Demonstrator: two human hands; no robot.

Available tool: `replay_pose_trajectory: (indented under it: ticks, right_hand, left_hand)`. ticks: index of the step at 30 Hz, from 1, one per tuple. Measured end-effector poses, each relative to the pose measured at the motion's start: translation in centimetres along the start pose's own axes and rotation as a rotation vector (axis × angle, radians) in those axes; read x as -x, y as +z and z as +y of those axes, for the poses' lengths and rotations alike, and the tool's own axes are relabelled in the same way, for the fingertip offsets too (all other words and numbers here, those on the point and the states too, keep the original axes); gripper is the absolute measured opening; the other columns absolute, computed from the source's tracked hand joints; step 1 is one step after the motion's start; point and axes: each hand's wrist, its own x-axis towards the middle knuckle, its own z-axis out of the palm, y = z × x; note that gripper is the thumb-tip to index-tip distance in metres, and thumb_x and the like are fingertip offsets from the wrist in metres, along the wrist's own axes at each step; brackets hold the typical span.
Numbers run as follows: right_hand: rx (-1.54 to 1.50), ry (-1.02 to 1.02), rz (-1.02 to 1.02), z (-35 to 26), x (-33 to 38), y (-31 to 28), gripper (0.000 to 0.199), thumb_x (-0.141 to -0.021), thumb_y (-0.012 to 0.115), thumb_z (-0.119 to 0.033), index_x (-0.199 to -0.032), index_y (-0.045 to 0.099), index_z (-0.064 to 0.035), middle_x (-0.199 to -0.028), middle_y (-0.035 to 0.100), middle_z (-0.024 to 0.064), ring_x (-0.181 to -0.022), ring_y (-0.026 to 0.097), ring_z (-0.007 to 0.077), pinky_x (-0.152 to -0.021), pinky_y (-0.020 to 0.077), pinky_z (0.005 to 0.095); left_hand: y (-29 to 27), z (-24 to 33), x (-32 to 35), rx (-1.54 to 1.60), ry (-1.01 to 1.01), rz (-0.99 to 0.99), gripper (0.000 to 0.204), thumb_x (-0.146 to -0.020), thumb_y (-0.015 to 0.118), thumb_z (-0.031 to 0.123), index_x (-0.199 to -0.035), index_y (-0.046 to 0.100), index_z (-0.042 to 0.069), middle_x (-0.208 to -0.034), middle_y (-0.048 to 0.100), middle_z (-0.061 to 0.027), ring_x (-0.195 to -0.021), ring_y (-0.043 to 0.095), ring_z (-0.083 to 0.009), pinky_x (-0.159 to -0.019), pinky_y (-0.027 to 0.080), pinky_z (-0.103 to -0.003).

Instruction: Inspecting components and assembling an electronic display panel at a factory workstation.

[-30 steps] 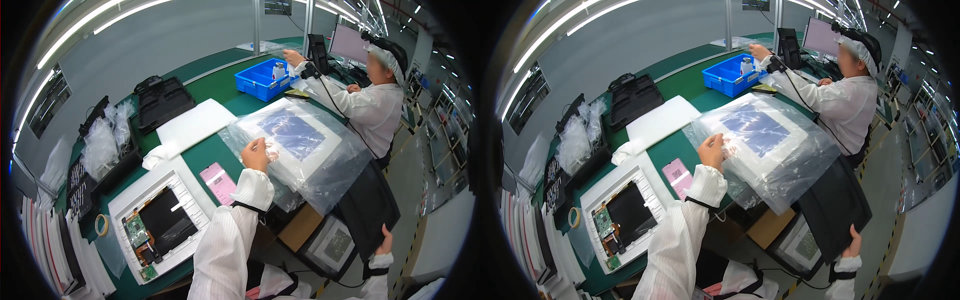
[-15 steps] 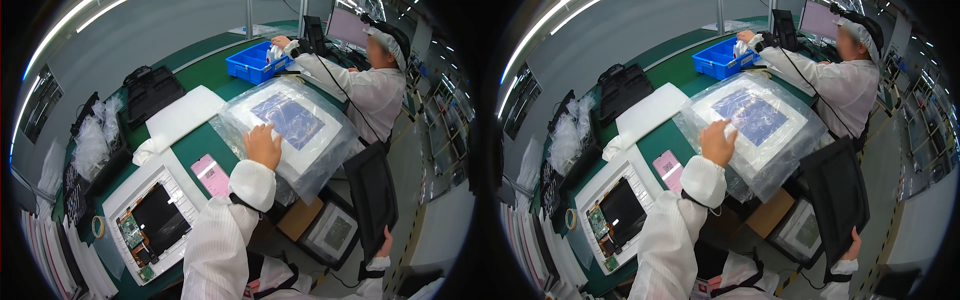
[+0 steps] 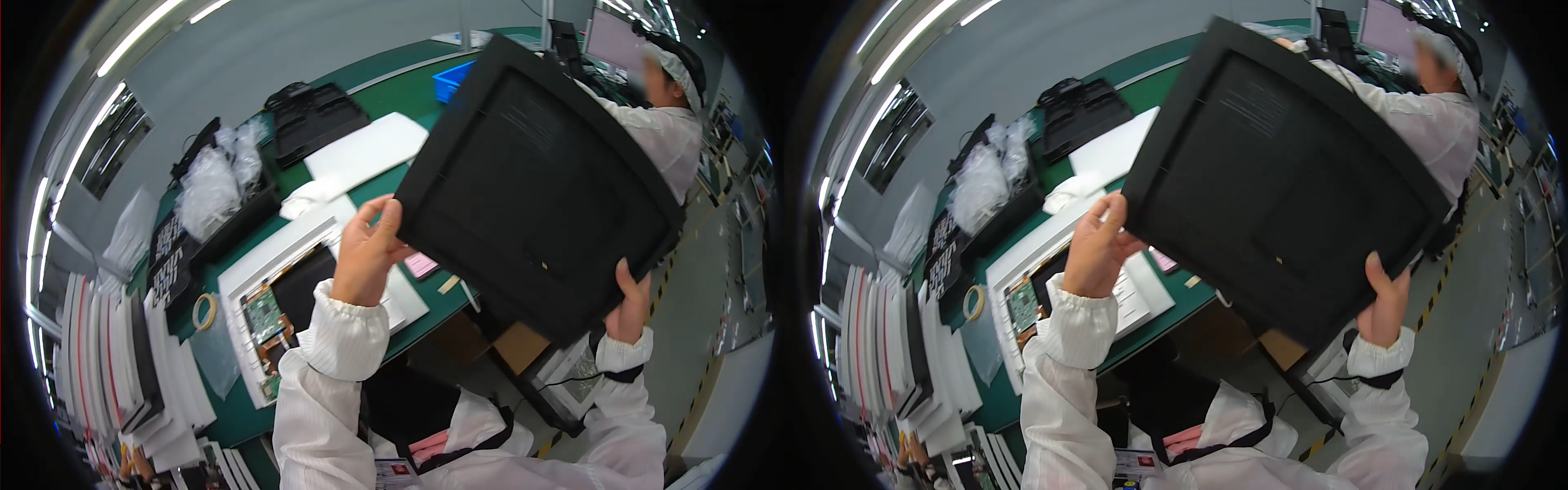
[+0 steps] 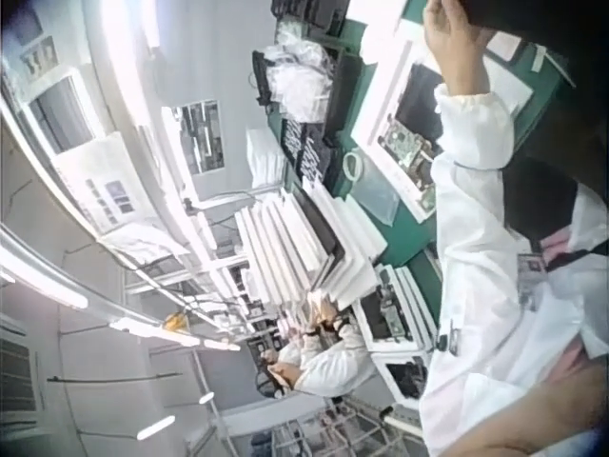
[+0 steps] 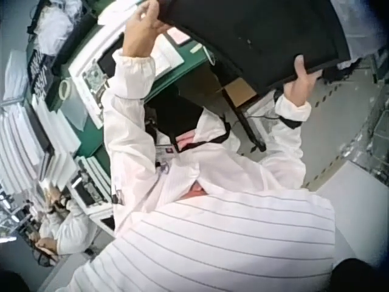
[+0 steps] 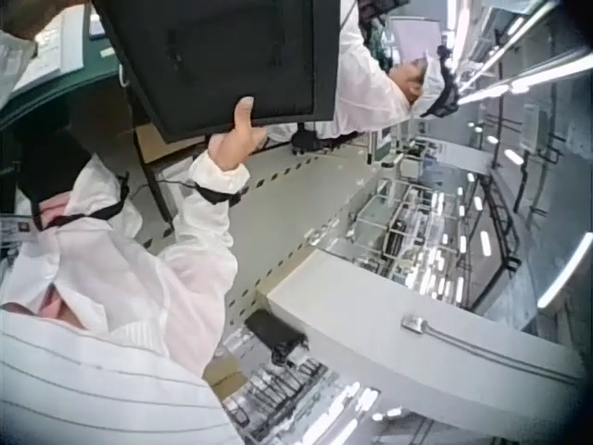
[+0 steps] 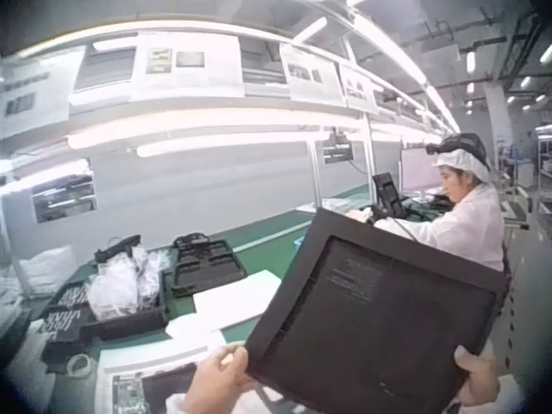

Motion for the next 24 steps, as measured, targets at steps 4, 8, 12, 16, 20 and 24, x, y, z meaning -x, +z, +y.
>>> replay_pose_trajectory:
  ticks: [4,8,12,16,20,24]
  right_hand:
    - [0.069,-0.226,-0.239,-0.3,-1.8,6.9,0.046,-0.082,0.061,-0.010,-0.121,0.041,0.0035,-0.119,0.049,0.0099,-0.102,0.051,0.0194,-0.092,0.0379,0.0296]
    - [0.012,0.076,-0.457,0.0,-1.7,14.1,0.037,-0.083,0.060,-0.013,-0.112,0.047,0.0061,-0.106,0.057,0.0125,-0.090,0.057,0.0186,-0.082,0.0449,0.0294]
    - [0.122,0.772,-0.616,2.6,-2.1,16.1,0.034,-0.084,0.053,-0.025,-0.100,0.056,0.0047,-0.085,0.063,0.0142,-0.065,0.063,0.0232,-0.063,0.0529,0.0321]
    - [-0.288,0.929,-0.591,8.8,-4.5,13.8,0.023,-0.086,0.047,-0.011,-0.100,0.052,0.0064,-0.075,0.061,0.0087,-0.054,0.056,0.0103,-0.041,0.0433,0.0194]
    - [-0.728,1.307,-0.700,9.5,-0.7,16.0,0.072,-0.083,0.053,-0.012,-0.136,0.007,0.0022,-0.087,0.060,0.0113,-0.058,0.058,0.0155,-0.048,0.0488,0.0216]
    - [-0.711,1.332,-0.743,10.5,0.8,16.7,0.072,-0.083,0.053,-0.011,-0.136,0.007,0.0016,-0.084,0.060,0.0117,-0.054,0.056,0.0149,-0.044,0.0472,0.0207]
  left_hand:
    - [-4.0,2.8,4.7,-0.148,0.215,0.245,0.070,-0.084,0.055,0.038,-0.132,0.021,-0.001,-0.127,0.035,-0.0226,-0.109,0.049,-0.0290,-0.091,0.043,-0.038]
    - [-5.8,4.3,8.3,0.025,0.555,0.120,0.081,-0.081,0.060,0.036,-0.139,0.005,0.019,-0.131,0.038,-0.0152,-0.116,0.043,-0.0296,-0.096,0.035,-0.046]
    - [-6.6,7.9,12.2,0.136,0.788,-0.008,0.082,-0.086,0.056,0.013,-0.139,-0.005,0.024,-0.126,0.041,-0.0233,-0.117,0.043,-0.0300,-0.093,0.039,-0.045]
    - [-6.3,10.3,12.3,0.068,0.834,-0.086,0.079,-0.081,0.053,-0.001,-0.141,0.003,0.016,-0.126,0.042,-0.0248,-0.120,0.041,-0.0279,-0.092,0.039,-0.037]
    - [-6.7,11.1,11.6,-0.043,0.938,0.019,0.070,-0.077,0.059,-0.001,-0.136,0.022,0.008,-0.122,0.048,-0.0198,-0.114,0.046,-0.0236,-0.091,0.041,-0.035]
    - [-8.6,10.6,9.6,-0.236,0.954,0.338,0.055,-0.076,0.061,0.001,-0.126,0.037,0.006,-0.121,0.047,-0.0181,-0.115,0.044,-0.0226,-0.091,0.041,-0.031]
